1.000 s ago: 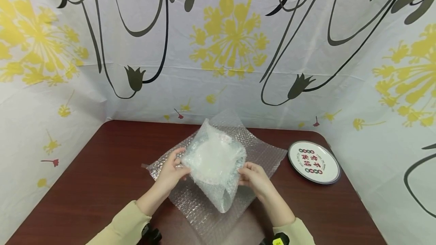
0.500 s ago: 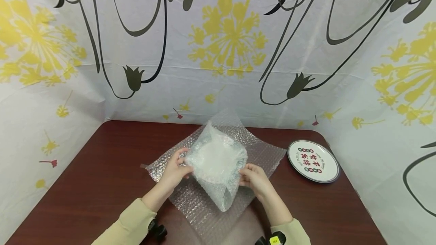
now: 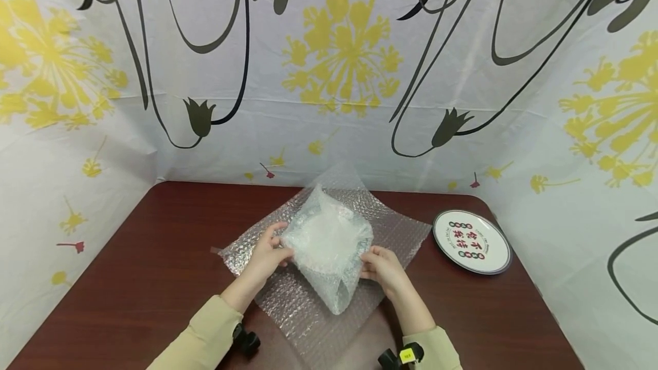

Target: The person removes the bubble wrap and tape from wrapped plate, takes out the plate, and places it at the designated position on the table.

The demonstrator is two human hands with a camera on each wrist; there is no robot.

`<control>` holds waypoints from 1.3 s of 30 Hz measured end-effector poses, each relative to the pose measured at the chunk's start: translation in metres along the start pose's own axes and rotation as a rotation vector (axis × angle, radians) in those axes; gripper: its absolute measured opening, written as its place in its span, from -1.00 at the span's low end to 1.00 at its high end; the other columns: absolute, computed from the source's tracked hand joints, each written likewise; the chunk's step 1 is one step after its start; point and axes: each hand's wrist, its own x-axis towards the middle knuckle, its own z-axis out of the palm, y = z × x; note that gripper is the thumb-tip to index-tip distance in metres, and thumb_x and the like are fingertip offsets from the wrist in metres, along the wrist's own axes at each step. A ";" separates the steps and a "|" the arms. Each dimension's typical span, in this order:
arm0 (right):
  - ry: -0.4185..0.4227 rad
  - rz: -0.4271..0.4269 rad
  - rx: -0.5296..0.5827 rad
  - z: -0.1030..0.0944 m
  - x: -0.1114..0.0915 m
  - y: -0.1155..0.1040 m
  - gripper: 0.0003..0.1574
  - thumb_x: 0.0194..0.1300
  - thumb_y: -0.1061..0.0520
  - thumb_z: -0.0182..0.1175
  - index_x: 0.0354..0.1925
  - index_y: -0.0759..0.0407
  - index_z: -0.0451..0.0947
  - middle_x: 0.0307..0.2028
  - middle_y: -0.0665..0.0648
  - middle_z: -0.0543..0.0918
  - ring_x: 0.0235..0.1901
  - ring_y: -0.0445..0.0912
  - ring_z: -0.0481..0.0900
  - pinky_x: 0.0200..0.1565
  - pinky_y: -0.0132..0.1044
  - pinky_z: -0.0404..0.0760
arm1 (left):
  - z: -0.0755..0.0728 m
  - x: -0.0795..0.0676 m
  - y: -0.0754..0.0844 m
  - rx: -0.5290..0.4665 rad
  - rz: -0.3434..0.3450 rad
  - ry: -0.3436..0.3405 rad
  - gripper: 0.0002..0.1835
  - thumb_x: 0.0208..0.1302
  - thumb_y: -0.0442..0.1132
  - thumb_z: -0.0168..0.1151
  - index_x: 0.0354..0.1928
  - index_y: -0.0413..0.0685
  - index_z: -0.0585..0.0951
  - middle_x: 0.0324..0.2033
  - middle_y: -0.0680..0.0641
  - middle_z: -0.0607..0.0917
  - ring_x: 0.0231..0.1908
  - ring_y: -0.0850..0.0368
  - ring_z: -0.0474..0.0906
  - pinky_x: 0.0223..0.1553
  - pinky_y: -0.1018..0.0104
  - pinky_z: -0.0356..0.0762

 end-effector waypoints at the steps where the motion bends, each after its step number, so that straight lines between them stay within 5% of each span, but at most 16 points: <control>1: -0.004 0.005 0.003 0.000 0.001 0.001 -0.76 0.31 0.34 0.02 -0.50 0.15 0.35 -0.57 0.03 0.43 -0.54 -0.20 0.48 -0.36 -0.33 0.59 | 0.000 0.001 -0.001 0.001 0.001 0.000 -0.16 -0.07 -0.56 0.22 0.36 -0.15 0.25 -0.39 -0.15 0.58 -0.51 0.10 0.58 -0.46 0.28 0.55; 39: 0.076 0.047 -0.043 0.000 0.013 0.021 -0.78 0.25 0.35 0.05 -0.50 0.16 0.34 -0.58 0.03 0.40 -0.55 -0.19 0.45 -0.38 -0.32 0.61 | 0.004 0.014 -0.026 0.017 -0.024 0.011 -0.18 -0.13 -0.56 0.23 0.32 -0.19 0.31 -0.45 -0.12 0.59 -0.54 0.12 0.56 -0.53 0.30 0.54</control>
